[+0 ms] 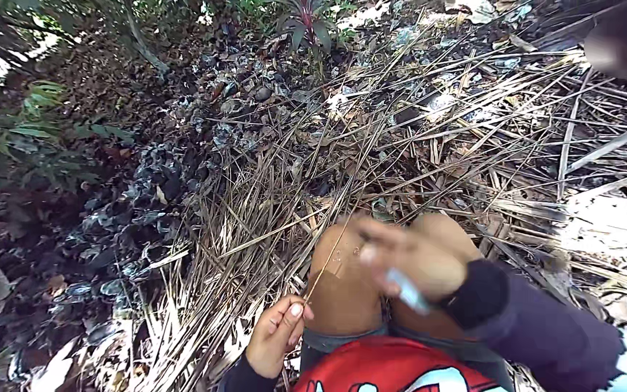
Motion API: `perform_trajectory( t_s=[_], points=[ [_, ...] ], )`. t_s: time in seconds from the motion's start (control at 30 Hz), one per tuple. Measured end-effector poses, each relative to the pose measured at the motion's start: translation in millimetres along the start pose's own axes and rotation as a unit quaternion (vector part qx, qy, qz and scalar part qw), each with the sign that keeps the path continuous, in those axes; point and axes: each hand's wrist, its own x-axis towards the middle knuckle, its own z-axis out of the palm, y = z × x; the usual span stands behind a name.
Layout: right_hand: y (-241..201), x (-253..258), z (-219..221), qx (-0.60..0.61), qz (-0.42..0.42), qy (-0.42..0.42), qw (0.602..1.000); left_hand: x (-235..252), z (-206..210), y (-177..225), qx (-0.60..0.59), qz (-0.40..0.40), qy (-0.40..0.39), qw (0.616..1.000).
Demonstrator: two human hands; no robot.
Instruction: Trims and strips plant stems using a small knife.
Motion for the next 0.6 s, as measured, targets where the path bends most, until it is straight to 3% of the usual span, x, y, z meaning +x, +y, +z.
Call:
perform_trajectory(
  t_s=[0.07,0.1,0.23,0.3,0.37,0.53,0.6],
  points=[
    [18.7,7.5,28.9,0.027,0.081,-0.084,0.993,3.2,1.7,0.4,0.017,0.017,0.002,1.000],
    [20.1,11.4,28.2,0.039,0.090,-0.086,0.991,2.9,0.6,-0.1,0.043,0.036,0.009,0.998],
    [-1.9,20.7,-36.1,0.081,-0.021,0.037,0.996,-7.1,-7.8,-5.2,0.209,0.118,0.076,0.968],
    [-12.5,18.9,-61.6,0.080,-0.080,0.117,0.987,-11.0,-11.7,-9.4,0.224,0.115,0.088,0.964],
    [-17.4,14.0,-58.7,0.078,-0.101,0.146,0.981,-10.1,-13.3,-11.5,0.206,0.103,0.089,0.969],
    [23.3,16.5,34.7,0.020,0.067,-0.049,0.996,-2.9,-4.4,-3.6,0.140,0.083,0.059,0.985],
    [28.4,23.0,37.4,0.040,0.078,-0.082,0.993,-4.2,-6.2,-3.8,0.132,0.080,0.048,0.987]
  ],
)
